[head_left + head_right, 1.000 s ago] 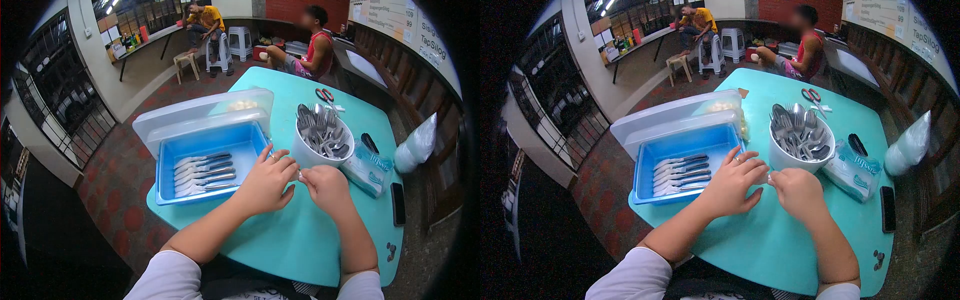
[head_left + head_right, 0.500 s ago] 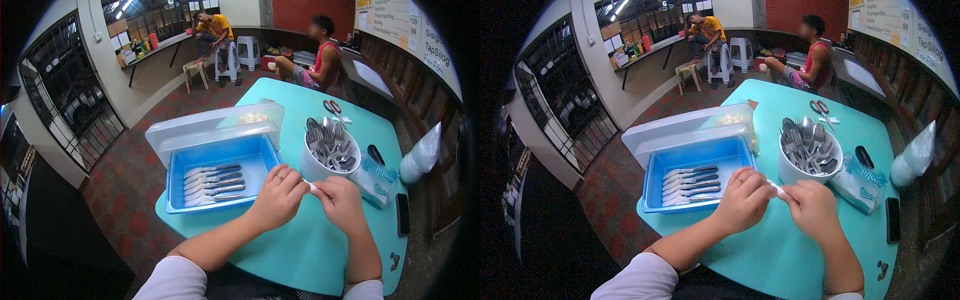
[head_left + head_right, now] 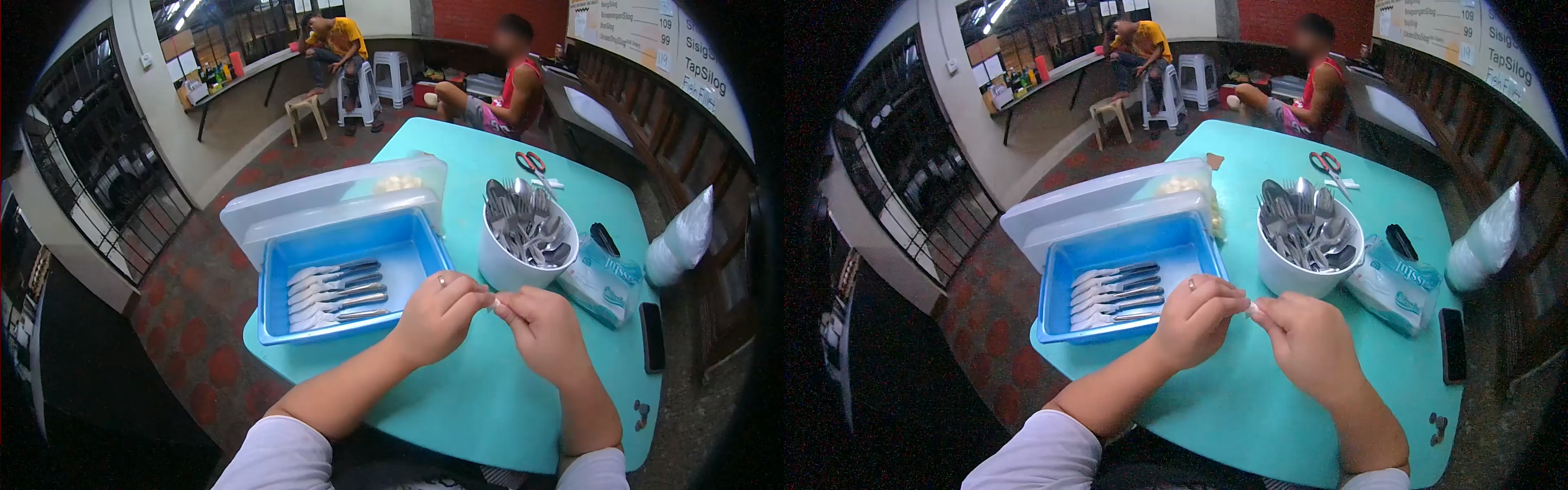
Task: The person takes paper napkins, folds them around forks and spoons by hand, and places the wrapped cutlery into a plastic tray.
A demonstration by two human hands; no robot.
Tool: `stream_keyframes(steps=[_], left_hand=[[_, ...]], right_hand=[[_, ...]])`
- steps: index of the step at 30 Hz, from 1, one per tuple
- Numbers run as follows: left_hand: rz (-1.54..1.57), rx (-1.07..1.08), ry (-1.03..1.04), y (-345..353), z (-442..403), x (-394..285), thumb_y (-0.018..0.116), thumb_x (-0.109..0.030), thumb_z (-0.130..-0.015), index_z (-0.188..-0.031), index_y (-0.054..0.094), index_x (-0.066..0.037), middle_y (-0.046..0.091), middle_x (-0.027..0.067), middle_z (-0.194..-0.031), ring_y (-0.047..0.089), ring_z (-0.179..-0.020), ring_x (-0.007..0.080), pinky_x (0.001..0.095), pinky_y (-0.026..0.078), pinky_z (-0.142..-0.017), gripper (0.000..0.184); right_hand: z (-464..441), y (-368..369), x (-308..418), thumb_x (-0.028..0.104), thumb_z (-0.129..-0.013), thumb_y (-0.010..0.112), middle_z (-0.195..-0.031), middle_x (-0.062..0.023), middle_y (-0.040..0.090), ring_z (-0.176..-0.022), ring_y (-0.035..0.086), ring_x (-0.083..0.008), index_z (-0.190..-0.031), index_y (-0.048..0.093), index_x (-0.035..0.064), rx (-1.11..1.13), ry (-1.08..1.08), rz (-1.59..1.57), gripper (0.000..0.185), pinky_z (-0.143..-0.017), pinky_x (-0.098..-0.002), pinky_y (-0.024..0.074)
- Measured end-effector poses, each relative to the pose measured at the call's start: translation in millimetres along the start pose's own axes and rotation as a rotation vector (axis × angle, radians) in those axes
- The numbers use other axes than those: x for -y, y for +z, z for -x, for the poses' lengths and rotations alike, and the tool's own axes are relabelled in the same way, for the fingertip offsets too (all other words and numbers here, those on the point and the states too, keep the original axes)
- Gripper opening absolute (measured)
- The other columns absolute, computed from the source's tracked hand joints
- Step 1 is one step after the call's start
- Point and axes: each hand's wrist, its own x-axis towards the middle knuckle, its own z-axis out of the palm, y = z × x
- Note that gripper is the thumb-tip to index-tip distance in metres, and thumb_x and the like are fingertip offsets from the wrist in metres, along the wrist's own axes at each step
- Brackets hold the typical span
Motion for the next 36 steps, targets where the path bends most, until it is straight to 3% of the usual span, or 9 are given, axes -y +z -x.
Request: stream_keyframes(steps=[3,11,18,23,26,27,31,34,36], left_hand=[[-0.003,-0.033,0.065,2.1,0.6,3.8,0.069,0.006,-0.067,-0.093,0.063,-0.003,0.065,0.0091,-0.09,0.065,-0.082,0.0283,0.0399,0.051,-0.072,0.029],[0.058,0.225,-0.152,-11.6,-13.7,0.1,0.076,-0.009,-0.068,-0.111,0.059,-0.005,0.061,0.0129,-0.105,0.059,-0.104,0.0322,0.0463,0.041,-0.097,0.046],[0.054,0.168,-0.062,-10.4,-8.6,11.9,0.076,-0.006,-0.072,-0.096,0.063,-0.007,0.063,0.009,-0.095,0.061,-0.099,0.0281,0.0452,0.045,-0.093,0.027],[-0.125,0.137,0.09,-2.1,-0.6,12.2,0.078,-0.009,-0.071,-0.09,0.063,-0.007,0.063,0.0065,-0.091,0.063,-0.095,0.0255,0.0461,0.046,-0.089,0.024],[0.029,0.179,0.018,-8.0,-9.5,8.0,0.079,-0.015,-0.072,-0.097,0.064,-0.008,0.063,0.0069,-0.094,0.062,-0.097,0.0252,0.0462,0.045,-0.09,0.03],[0.05,0.188,-0.06,-15.7,-16.1,1.5,0.078,-0.021,-0.075,-0.106,0.064,-0.008,0.064,0.0082,-0.099,0.062,-0.1,0.0267,0.0446,0.044,-0.093,0.037],[0.197,0.359,-0.375,-20.7,-14.4,0.3,0.074,-0.019,-0.082,-0.113,0.062,-0.005,0.065,0.0123,-0.101,0.062,-0.098,0.0313,0.0403,0.046,-0.089,0.036],[0.65,0.461,-0.701,-23.0,-15.8,0.7,0.069,-0.011,-0.084,-0.111,0.063,-0.004,0.067,0.0126,-0.097,0.064,-0.088,0.0316,0.0399,0.049,-0.084,0.028],[0.477,0.371,-0.484,-16.7,-8.5,3.8,0.068,-0.006,-0.083,-0.108,0.065,-0.005,0.068,0.0104,-0.095,0.065,-0.083,0.0293,0.0396,0.05,-0.082,0.025]], right_hand=[[-4.2,-1.7,-9.5,0.019,-0.088,0.067,-0.072,-0.0149,0.056,-0.065,0.058,-0.033,-0.094,0.069,0.003,0.089,0.072,-0.212,0.017,-0.057,-0.0425,0.0432],[-4.9,-1.4,-11.4,0.015,-0.079,0.072,-0.068,-0.0087,0.053,-0.064,0.058,-0.0273,-0.085,0.067,0.0063,-0.171,-0.234,0.298,0.012,-0.055,-0.0401,0.0457],[-4.8,10.5,-13.7,0.018,-0.08,0.07,-0.069,-0.0077,0.055,-0.064,0.059,-0.0264,-0.088,0.069,0.0085,-0.137,-0.169,0.295,0.012,-0.056,-0.0396,0.0465],[-6.2,6.6,-20.9,0.021,-0.08,0.072,-0.07,-0.0073,0.059,-0.065,0.06,-0.0262,-0.086,0.073,0.0107,-0.012,0.0,0.051,0.012,-0.057,-0.0405,0.046],[-2.9,1.2,-23.1,0.021,-0.078,0.075,-0.069,-0.006,0.058,-0.065,0.059,-0.0251,-0.085,0.073,0.0109,-0.079,-0.076,0.119,0.013,-0.056,-0.0395,0.0451],[-7.6,-1.8,-20.1,0.02,-0.077,0.076,-0.068,-0.0055,0.057,-0.065,0.059,-0.0246,-0.085,0.072,0.0109,-0.111,-0.128,0.153,0.013,-0.056,-0.0392,0.0448],[-4.6,-11.2,5.2,0.018,-0.076,0.076,-0.068,-0.005,0.055,-0.062,0.056,-0.0236,-0.085,0.071,0.0115,-0.151,-0.162,0.403,0.012,-0.054,-0.0386,0.0435],[3.5,-8.1,17.6,0.017,-0.077,0.075,-0.067,-0.005,0.054,-0.059,0.055,-0.0247,-0.085,0.071,0.0102,-0.13,-0.076,0.406,0.011,-0.053,-0.0385,0.0422],[7.7,-5.5,21.9,0.015,-0.079,0.074,-0.066,-0.0052,0.054,-0.058,0.055,-0.0256,-0.087,0.071,0.0077,-0.067,0.022,0.351,0.011,-0.052,-0.0376,0.0409]])
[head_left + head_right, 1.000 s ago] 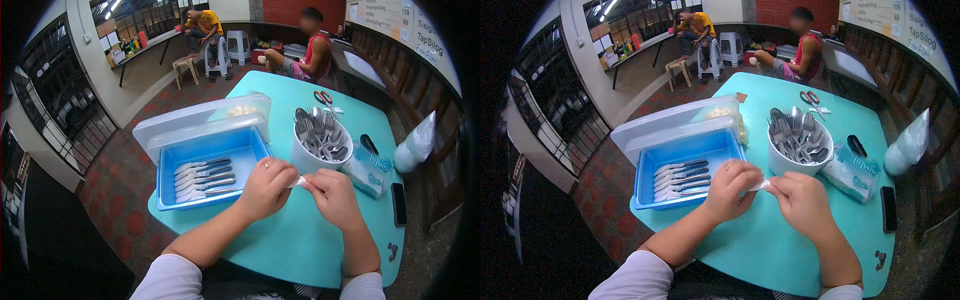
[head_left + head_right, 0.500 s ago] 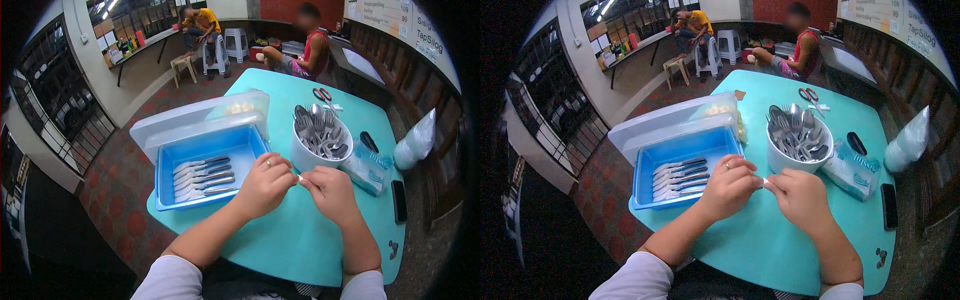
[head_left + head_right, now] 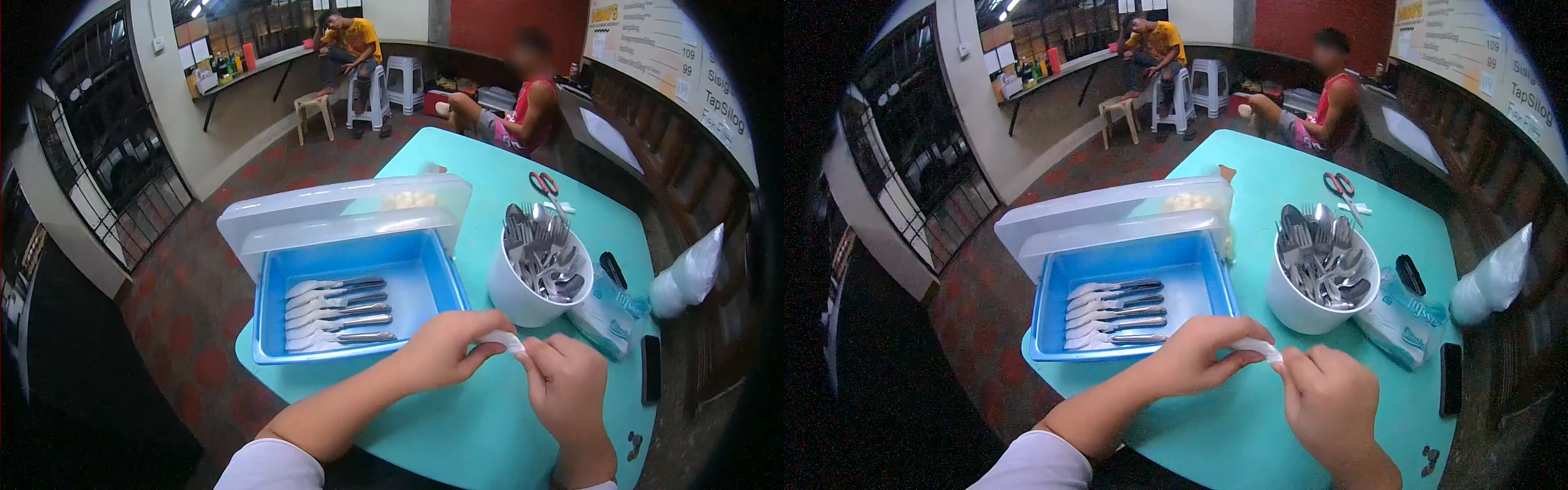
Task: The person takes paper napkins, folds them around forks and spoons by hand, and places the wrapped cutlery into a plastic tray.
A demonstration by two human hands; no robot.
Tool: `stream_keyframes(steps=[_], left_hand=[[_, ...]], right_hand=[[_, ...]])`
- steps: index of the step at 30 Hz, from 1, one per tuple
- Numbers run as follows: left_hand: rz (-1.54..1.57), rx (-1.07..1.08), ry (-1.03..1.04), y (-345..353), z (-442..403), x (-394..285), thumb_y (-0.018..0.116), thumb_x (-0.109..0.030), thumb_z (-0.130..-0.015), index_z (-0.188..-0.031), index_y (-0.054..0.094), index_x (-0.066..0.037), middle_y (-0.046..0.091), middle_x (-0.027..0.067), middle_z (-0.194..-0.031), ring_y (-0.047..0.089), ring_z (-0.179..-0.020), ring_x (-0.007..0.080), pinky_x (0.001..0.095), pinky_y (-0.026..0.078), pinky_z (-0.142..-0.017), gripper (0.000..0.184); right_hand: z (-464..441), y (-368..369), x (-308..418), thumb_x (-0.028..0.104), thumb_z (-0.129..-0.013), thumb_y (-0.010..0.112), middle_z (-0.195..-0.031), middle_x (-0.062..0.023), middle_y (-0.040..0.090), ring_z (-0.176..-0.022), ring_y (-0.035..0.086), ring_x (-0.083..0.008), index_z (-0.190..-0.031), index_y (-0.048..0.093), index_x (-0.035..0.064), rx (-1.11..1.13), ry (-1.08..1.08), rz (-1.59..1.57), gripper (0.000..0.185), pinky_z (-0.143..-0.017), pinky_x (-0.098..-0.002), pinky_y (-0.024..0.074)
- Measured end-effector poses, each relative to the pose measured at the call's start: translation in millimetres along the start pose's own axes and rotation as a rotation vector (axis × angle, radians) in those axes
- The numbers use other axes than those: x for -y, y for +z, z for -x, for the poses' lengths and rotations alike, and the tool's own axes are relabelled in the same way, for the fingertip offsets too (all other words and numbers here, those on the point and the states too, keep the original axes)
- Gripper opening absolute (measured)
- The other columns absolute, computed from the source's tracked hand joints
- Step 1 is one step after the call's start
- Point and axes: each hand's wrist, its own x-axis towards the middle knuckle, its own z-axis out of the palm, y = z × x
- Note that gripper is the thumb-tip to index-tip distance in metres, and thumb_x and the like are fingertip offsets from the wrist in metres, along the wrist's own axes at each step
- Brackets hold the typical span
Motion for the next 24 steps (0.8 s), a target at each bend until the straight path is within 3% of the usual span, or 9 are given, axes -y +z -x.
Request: stream_keyframes(steps=[4,6,15,19,21,24], left_hand=[[-0.307,-0.202,0.426,3.3,0.2,7.9,0.068,-0.002,-0.078,-0.102,0.067,-0.007,0.068,0.006,-0.093,0.066,-0.081,0.0245,0.0408,0.051,-0.086,0.025],[-0.332,-0.198,0.45,0.6,1.8,4.8,0.068,-0.002,-0.076,-0.102,0.067,-0.008,0.068,0.0052,-0.095,0.066,-0.084,0.023,0.0424,0.05,-0.088,0.027],[-0.294,-0.049,0.187,1.6,-2.7,-3.9,0.066,-0.007,-0.082,-0.111,0.059,-0.007,0.058,0.0092,-0.116,0.057,-0.112,0.027,0.057,0.032,-0.109,0.029],[-0.28,0.002,0.236,0.3,-3.2,4.4,0.065,-0.008,-0.083,-0.103,0.059,-0.006,0.059,0.0075,-0.11,0.057,-0.113,0.0276,0.0577,0.031,-0.11,0.022],[-0.435,-0.007,0.313,-2.6,-2.1,8.6,0.066,-0.009,-0.081,-0.102,0.062,-0.005,0.06,0.0074,-0.108,0.058,-0.112,0.0265,0.0566,0.033,-0.109,0.023],[-0.53,-0.083,0.42,3.1,1.4,14.1,0.067,-0.009,-0.078,-0.103,0.064,-0.005,0.062,0.0073,-0.108,0.059,-0.11,0.0249,0.0555,0.036,-0.108,0.026]], right_hand=[[-8.8,0.4,-13.3,0.013,-0.082,0.072,-0.065,-0.0078,0.057,-0.057,0.055,-0.0265,-0.089,0.071,0.002,0.174,0.156,-0.495,0.013,-0.051,-0.0363,0.0394],[-13.8,3.3,-28.3,0.012,-0.083,0.071,-0.066,-0.0094,0.058,-0.057,0.056,-0.0267,-0.089,0.071,0.0003,0.328,0.218,-0.795,0.013,-0.052,-0.0359,0.0393],[-18.4,8.5,-27.0,0.015,-0.07,0.079,-0.066,-0.0066,0.058,-0.058,0.057,-0.0246,-0.083,0.071,0.0069,-0.009,-0.153,-0.107,0.018,-0.05,-0.0367,0.0412],[-18.9,13.6,-19.0,0.013,-0.072,0.077,-0.065,-0.0059,0.057,-0.058,0.056,-0.0246,-0.084,0.07,0.0074,-0.007,-0.134,-0.075,0.015,-0.049,-0.038,0.0416],[-19.7,17.1,-20.2,0.013,-0.074,0.076,-0.064,-0.0064,0.056,-0.057,0.056,-0.0252,-0.085,0.071,0.0065,0.025,-0.103,-0.113,0.014,-0.05,-0.038,0.0415],[-22.4,22.7,-32.1,0.013,-0.078,0.075,-0.064,-0.0075,0.055,-0.056,0.055,-0.0263,-0.087,0.071,0.0052,0.243,0.09,-0.429,0.013,-0.05,-0.0378,0.0406]])
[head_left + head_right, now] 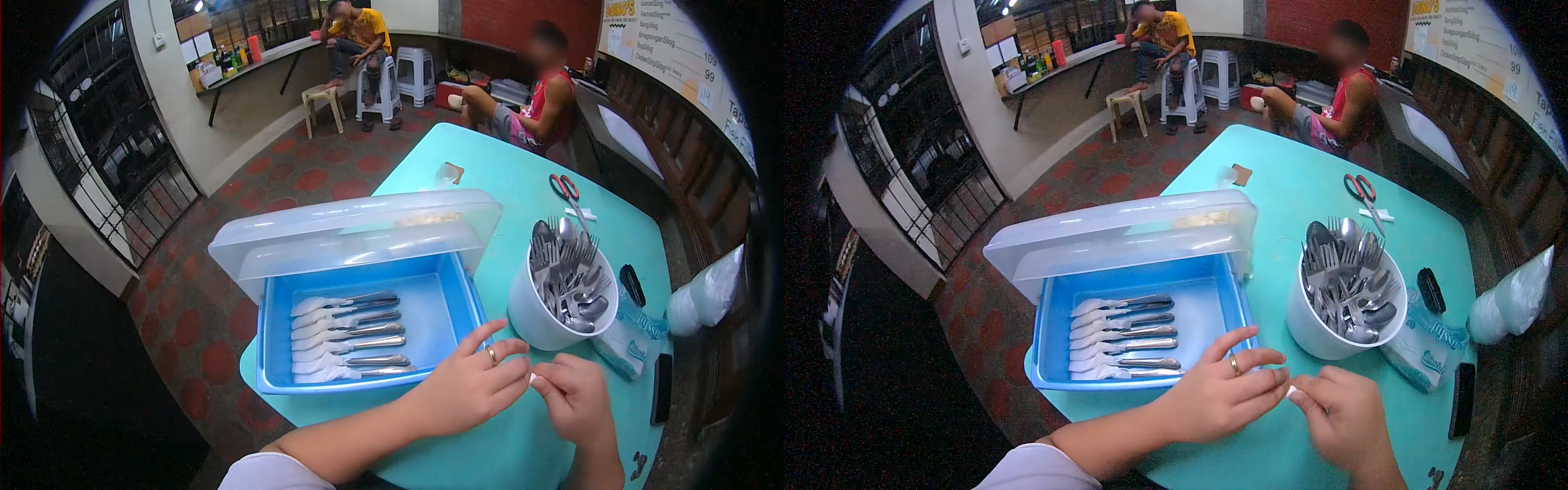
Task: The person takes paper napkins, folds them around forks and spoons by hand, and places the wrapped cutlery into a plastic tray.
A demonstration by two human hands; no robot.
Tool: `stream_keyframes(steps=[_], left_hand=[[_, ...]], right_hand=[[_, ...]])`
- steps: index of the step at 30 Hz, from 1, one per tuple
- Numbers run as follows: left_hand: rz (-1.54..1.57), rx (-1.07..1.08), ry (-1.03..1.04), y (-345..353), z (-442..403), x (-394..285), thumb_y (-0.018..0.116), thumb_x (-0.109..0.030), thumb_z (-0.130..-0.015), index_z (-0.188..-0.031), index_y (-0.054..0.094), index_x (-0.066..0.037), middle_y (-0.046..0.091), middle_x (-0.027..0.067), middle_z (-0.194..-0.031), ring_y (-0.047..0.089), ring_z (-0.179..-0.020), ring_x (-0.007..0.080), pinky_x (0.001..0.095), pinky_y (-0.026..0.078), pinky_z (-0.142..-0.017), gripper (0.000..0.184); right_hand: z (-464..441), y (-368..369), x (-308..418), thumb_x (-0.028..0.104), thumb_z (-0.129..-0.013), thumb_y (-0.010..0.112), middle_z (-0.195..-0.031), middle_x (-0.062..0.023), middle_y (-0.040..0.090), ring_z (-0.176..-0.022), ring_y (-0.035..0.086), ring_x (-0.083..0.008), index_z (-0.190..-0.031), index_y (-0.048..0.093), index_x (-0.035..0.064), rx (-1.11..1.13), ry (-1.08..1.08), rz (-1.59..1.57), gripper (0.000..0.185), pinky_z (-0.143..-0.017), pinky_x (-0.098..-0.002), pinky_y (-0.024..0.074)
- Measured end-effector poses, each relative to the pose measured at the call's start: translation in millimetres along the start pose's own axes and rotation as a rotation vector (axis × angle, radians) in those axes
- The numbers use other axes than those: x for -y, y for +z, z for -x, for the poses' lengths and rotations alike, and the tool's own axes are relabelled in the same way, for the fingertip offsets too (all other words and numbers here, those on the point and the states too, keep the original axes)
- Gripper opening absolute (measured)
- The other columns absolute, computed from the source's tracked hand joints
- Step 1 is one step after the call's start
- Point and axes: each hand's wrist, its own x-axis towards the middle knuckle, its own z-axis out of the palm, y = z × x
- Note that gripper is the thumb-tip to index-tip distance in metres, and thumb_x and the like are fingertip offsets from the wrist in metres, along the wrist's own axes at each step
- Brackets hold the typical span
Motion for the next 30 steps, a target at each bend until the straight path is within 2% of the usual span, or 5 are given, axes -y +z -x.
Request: stream_keyframes(steps=[3,10,13,21,30], left_hand=[[-0.04,-0.036,0.007,-0.1,0.1,-2.7,0.068,-0.01,-0.077,-0.108,0.066,-0.005,0.063,0.0073,-0.109,0.06,-0.108,0.0234,0.0535,0.038,-0.106,0.031],[0.165,-0.076,-0.264,-13.9,-15.9,-13.5,0.07,-0.014,-0.082,-0.116,0.065,-0.007,0.067,0.0073,-0.1,0.063,-0.096,0.0252,0.0393,0.047,-0.087,0.035],[0.504,0.008,-0.453,-9.3,-8.5,-13.3,0.069,-0.01,-0.083,-0.119,0.062,-0.007,0.068,0.0075,-0.097,0.064,-0.086,0.0266,0.0377,0.048,-0.08,0.037],[0.148,-0.08,-0.034,-0.1,-1.3,-3.8,0.064,-0.006,-0.08,-0.112,0.065,-0.004,0.069,0.0077,-0.099,0.066,-0.086,0.0216,0.0391,0.05,-0.082,0.032],[-0.023,-0.045,0.103,-4.4,-1.7,-3.1,0.059,-0.013,-0.083,-0.109,0.066,-0.003,0.068,0.0086,-0.105,0.065,-0.092,0.0199,0.0411,0.05,-0.091,0.029]], right_hand=[[-1.1,1.2,-14.6,0.014,-0.079,0.074,-0.063,-0.0085,0.055,-0.056,0.055,-0.0272,-0.09,0.072,0.0052,0.07,0.06,-0.271,0.014,-0.05,-0.0376,0.0395],[3.6,-6.2,7.3,0.016,-0.075,0.076,-0.064,-0.0067,0.056,-0.056,0.056,-0.026,-0.086,0.071,0.0076,-0.209,-0.214,0.287,0.015,-0.05,-0.0385,0.041],[7.3,-3.9,14.0,0.015,-0.075,0.075,-0.065,-0.0067,0.057,-0.056,0.056,-0.0263,-0.086,0.07,0.0075,-0.22,-0.209,0.319,0.014,-0.049,-0.0396,0.0417],[3.4,-5.1,-7.9,0.013,-0.088,0.068,-0.065,-0.01,0.056,-0.058,0.054,-0.0213,-0.086,0.069,0.0001,0.119,0.046,-0.303,0.013,-0.053,-0.0343,0.0403],[-2.2,2.9,-40.0,0.019,-0.094,0.065,-0.07,0.0017,0.053,-0.066,0.044,-0.0058,-0.083,0.067,-0.0041,0.327,0.249,-0.765,0.026,-0.057,-0.0252,0.0361]])
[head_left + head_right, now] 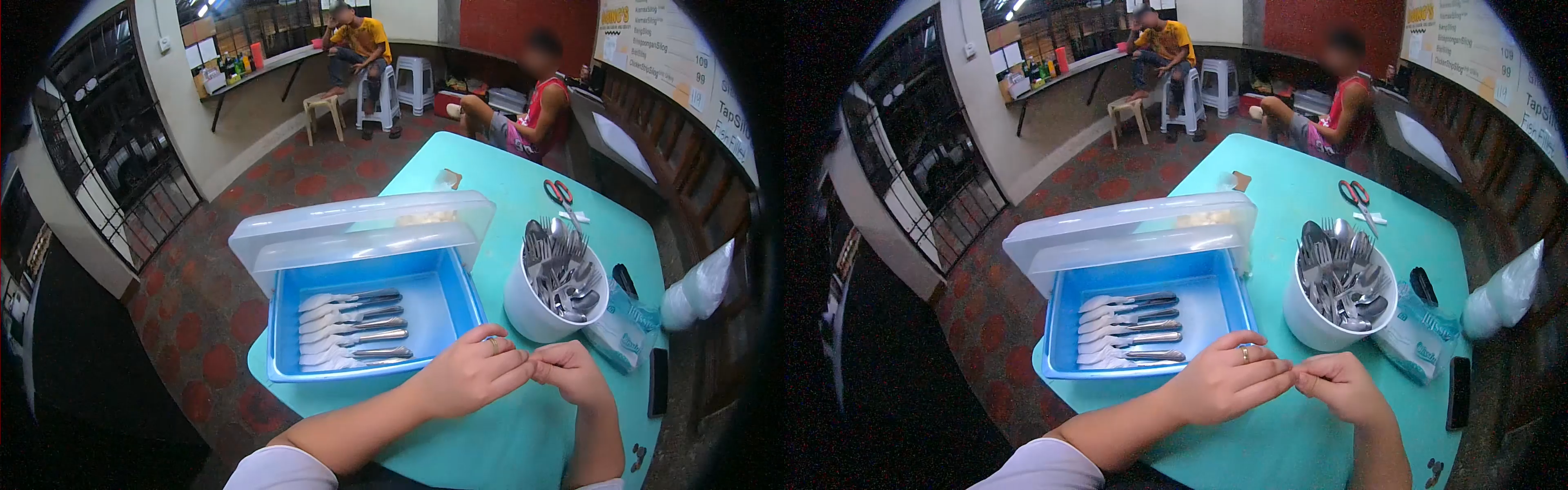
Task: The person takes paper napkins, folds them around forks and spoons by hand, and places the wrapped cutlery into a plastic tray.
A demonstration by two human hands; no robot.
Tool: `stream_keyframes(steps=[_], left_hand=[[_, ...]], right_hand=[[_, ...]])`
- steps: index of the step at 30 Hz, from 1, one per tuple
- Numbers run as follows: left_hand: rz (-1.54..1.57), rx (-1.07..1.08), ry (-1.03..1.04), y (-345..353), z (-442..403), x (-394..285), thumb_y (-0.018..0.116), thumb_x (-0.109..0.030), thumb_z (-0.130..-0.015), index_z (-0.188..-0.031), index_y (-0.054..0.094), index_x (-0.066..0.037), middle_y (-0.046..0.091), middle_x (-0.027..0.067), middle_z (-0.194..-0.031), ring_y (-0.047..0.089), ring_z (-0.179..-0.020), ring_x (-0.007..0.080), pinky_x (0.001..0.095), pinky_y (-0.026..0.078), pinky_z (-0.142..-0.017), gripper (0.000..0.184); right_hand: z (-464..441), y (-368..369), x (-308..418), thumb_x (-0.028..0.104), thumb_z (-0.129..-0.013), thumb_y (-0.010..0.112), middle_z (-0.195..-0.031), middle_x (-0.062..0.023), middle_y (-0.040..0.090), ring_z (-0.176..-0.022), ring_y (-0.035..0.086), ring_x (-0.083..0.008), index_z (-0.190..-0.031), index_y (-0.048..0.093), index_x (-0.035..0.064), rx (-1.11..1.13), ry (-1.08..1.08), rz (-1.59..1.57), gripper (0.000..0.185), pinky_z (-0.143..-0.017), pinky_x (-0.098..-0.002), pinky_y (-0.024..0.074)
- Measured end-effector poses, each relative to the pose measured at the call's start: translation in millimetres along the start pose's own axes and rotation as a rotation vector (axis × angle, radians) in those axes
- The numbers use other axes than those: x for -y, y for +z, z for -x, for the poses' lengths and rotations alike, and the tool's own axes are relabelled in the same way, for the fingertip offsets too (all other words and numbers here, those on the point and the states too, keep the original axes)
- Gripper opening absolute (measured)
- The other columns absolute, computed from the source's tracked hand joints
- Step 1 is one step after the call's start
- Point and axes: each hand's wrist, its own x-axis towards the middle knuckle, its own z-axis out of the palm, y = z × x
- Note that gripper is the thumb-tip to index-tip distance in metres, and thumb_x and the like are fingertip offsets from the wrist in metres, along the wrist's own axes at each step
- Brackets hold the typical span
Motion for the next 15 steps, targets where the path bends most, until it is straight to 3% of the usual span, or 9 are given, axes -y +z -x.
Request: stream_keyframes(steps=[3,6,8,12,13,15], left_hand=[[-0.015,0.038,0.0,-0.3,1.1,-1.1,0.059,-0.012,-0.083,-0.112,0.064,-0.003,0.067,0.009,-0.108,0.064,-0.096,0.0205,0.0426,0.049,-0.093,0.031],[-0.04,0.031,-0.062,2.4,-1.9,-3.3,0.061,-0.012,-0.082,-0.116,0.062,-0.003,0.064,0.0103,-0.114,0.062,-0.104,0.0232,0.0459,0.045,-0.099,0.035],[-0.021,-0.027,-0.095,1.5,-5.1,-8.2,0.062,-0.012,-0.081,-0.118,0.061,-0.004,0.062,0.0112,-0.119,0.06,-0.11,0.0257,0.0485,0.041,-0.104,0.038],[0.09,-0.188,-0.037,-3.4,-8.0,-23.1,0.064,-0.013,-0.078,-0.118,0.061,-0.005,0.06,0.0131,-0.122,0.057,-0.117,0.0303,0.052,0.037,-0.107,0.041],[0.115,-0.225,-0.008,-0.9,-6.6,-26.4,0.065,-0.013,-0.077,-0.117,0.061,-0.005,0.06,0.0137,-0.122,0.056,-0.117,0.0312,0.0525,0.037,-0.108,0.041],[0.139,-0.295,0.035,5.3,-2.1,-33.3,0.065,-0.013,-0.075,-0.115,0.062,-0.004,0.06,0.0148,-0.122,0.057,-0.116,0.0318,0.0527,0.037,-0.107,0.041]], right_hand=[[-1.1,-3.8,-3.8,0.018,-0.094,0.065,-0.07,0.0005,0.055,-0.066,0.045,-0.0066,-0.083,0.067,-0.0044,0.023,-0.014,-0.008,0.025,-0.057,-0.026,0.0367],[0.3,0.4,4.6,0.009,-0.089,0.063,-0.07,-0.002,0.056,-0.065,0.048,-0.0097,-0.086,0.067,-0.0049,-0.091,-0.113,0.273,0.015,-0.058,-0.0277,0.0389],[-2.9,7.0,1.4,0.003,-0.084,0.06,-0.07,-0.0044,0.056,-0.065,0.049,-0.012,-0.088,0.067,-0.0048,-0.196,-0.28,0.341,0.011,-0.059,-0.0289,0.0407],[-11.2,16.4,3.4,-0.004,-0.075,0.054,-0.069,-0.009,0.054,-0.065,0.052,-0.0162,-0.09,0.068,-0.0042,-0.328,-0.375,0.463,0.02,-0.059,-0.0317,0.0426],[-17.1,25.9,11.9,-0.001,-0.08,0.058,-0.069,-0.0102,0.054,-0.064,0.053,-0.0184,-0.091,0.068,-0.0025,-0.332,-0.506,0.499,0.015,-0.057,-0.0338,0.0412],[-37.7,24.8,14.1,0.005,-0.085,0.062,-0.069,-0.0112,0.055,-0.064,0.055,-0.0212,-0.093,0.068,-0.0011,-0.264,-0.439,0.659,0.012,-0.058,-0.0348,0.0412]])
